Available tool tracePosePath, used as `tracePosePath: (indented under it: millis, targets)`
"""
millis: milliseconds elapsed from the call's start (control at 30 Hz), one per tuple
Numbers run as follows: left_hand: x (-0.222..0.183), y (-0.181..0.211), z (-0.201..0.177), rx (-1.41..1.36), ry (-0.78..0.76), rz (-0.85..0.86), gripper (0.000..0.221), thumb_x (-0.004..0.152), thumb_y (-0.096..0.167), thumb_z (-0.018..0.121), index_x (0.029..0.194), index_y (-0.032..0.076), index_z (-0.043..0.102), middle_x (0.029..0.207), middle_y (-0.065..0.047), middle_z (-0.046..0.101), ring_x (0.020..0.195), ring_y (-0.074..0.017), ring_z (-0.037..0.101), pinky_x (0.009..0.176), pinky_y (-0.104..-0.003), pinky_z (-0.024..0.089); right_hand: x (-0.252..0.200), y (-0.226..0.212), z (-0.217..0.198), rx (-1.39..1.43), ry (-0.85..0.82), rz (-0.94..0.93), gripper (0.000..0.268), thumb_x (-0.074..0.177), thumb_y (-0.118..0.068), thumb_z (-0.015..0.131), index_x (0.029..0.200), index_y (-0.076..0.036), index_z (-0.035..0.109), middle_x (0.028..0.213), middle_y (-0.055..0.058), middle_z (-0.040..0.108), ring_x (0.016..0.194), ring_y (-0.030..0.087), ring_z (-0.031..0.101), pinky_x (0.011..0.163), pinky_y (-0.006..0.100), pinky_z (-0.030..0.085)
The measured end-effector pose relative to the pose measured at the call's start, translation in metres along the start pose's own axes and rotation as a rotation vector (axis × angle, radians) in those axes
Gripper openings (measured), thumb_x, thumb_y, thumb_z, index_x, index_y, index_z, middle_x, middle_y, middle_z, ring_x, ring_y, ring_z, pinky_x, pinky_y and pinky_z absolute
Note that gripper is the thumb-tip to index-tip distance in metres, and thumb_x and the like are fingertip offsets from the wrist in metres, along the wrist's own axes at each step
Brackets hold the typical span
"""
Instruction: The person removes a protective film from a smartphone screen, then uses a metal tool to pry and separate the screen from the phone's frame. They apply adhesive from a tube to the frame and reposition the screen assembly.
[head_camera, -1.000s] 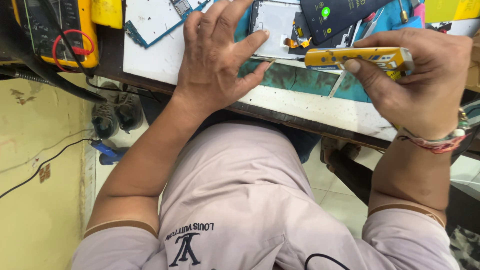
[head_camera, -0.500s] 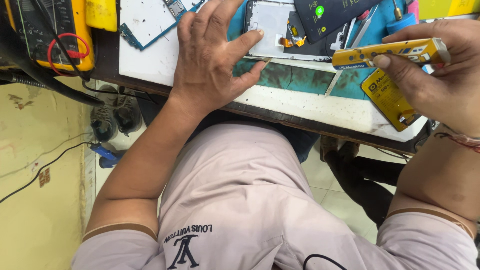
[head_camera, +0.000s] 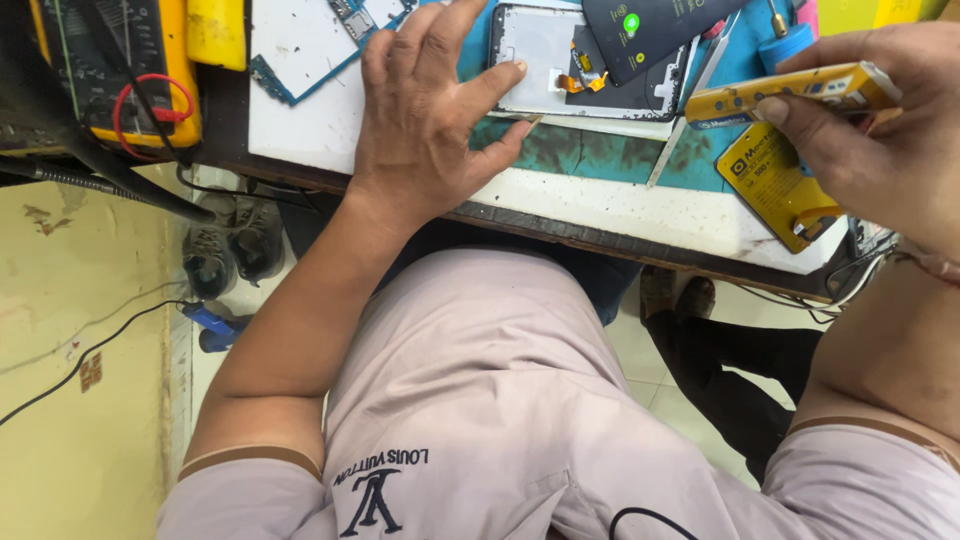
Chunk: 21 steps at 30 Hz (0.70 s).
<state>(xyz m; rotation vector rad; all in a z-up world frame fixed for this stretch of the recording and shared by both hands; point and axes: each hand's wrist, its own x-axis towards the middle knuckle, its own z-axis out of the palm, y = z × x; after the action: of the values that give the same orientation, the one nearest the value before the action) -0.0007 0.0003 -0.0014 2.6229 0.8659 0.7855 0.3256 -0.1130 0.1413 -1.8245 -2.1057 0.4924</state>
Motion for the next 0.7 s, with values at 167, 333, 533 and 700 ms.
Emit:
tracePosePath:
  millis: [167,333,533,700]
  targets:
    - [-0.007,-0.002,0.002,-0.005,0.034,0.095,0.053,0.1,0.043,0.078,0.139,0.011,0.064,0.155,-0.013,0.038,0.139,-0.0282,0.038,0.118,-0.045,0.036,-0.022,-0.02,0.033,0.321,0.423,0.084,0.018,0.109,0.002,0.073,0.122,0.007,0.061,0.106,0.018,0.066,0.088,0.024,0.071,0.079,0.033,0.061]
    - [-0.016,0.034,-0.01,-0.747,-0.011,-0.154,0.062,0.103,0.05,0.07,0.146,0.008,0.053,0.142,-0.01,0.06,0.122,-0.0221,0.064,0.102,-0.033,0.055,-0.009,-0.076,0.096,0.964,0.864,0.25,0.025,0.094,-0.013,0.069,0.114,-0.005,0.056,0.101,0.006,0.061,0.086,0.018,0.067,0.071,0.031,0.059]
    - [-0.019,0.048,-0.032,-1.61,0.227,-0.469,0.034,0.115,0.032,0.054,0.139,0.008,0.05,0.129,-0.012,0.066,0.118,-0.0189,0.069,0.105,-0.032,0.058,0.031,-0.123,0.116,0.741,0.392,0.115,0.015,0.093,0.0,0.068,0.107,0.002,0.064,0.1,0.012,0.07,0.089,0.018,0.066,0.079,0.03,0.051]
    - [-0.038,0.033,-0.046,-1.444,0.279,-0.562,0.025,0.116,0.019,0.061,0.135,0.003,0.056,0.101,-0.008,0.071,0.084,-0.0118,0.07,0.077,-0.025,0.061,0.09,-0.063,0.094,-0.209,0.513,-0.154,0.017,0.105,-0.015,0.083,0.097,-0.006,0.071,0.089,0.006,0.071,0.077,0.027,0.067,0.071,0.039,0.048]
